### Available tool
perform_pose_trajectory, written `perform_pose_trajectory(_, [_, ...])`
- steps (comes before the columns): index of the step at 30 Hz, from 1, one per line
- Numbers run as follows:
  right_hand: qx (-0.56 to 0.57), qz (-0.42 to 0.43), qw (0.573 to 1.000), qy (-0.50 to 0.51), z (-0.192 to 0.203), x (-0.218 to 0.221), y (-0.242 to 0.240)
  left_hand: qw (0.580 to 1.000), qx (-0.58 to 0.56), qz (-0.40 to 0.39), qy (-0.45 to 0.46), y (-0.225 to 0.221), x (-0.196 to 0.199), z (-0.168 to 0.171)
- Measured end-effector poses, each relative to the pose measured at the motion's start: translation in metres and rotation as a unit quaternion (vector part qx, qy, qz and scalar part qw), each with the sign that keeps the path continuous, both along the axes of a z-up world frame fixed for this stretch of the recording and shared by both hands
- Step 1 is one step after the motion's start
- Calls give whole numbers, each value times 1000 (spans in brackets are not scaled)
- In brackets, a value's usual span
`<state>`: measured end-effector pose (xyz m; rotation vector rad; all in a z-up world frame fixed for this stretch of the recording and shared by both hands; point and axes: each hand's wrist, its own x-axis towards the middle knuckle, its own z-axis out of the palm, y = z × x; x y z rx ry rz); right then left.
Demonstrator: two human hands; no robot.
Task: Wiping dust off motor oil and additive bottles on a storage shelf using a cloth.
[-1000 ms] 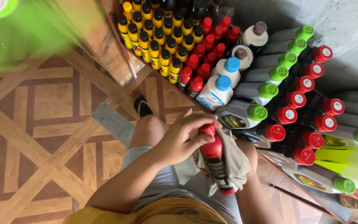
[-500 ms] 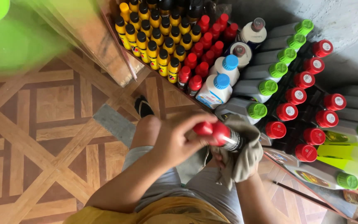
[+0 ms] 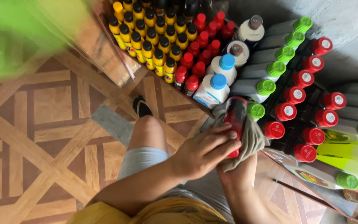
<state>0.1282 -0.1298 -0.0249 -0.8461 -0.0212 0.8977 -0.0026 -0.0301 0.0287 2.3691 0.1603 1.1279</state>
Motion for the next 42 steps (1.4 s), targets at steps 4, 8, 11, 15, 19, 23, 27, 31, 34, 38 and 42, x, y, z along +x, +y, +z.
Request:
perform_pose_trajectory(4, [61,33,997,46,-37,53,21,999,-6,-39,-20,1,1,5])
perform_pose_trajectory(8, [-72,67,930,-354,-23,70,32,996,-2,-80,-37,10,-5,17])
perform_pose_trajectory(11, [-101,55,904,-412,-74,84,19,998,-8,-55,-23,24,-3,14])
perform_pose_trajectory(15, [-107,135,957,-232,-165,93,-17,994,-102,27,-13,60,7,16])
perform_pose_trajectory(19, [-145,290,929,-181,-231,80,-40,989,-96,100,-48,118,38,20])
perform_pose_trajectory(23, [-174,473,817,-279,-241,63,-18,971,-166,85,-151,197,99,-9])
perform_pose_trajectory(27, [-293,540,685,-391,-255,67,-3,968,-129,153,-150,252,169,-65])
perform_pose_trajectory(31, [-307,544,666,-407,-255,69,-5,973,-91,203,-62,271,206,-101])
perform_pose_trajectory(34, [-259,528,721,-366,-242,64,-3,976,-93,197,-27,279,220,-125])
perform_pose_trajectory(38, [-277,534,725,-335,-248,64,-3,966,-63,221,120,279,230,-144])
perform_pose_trajectory(42, [-290,545,707,-345,-252,65,-2,938,37,300,171,285,243,-167])
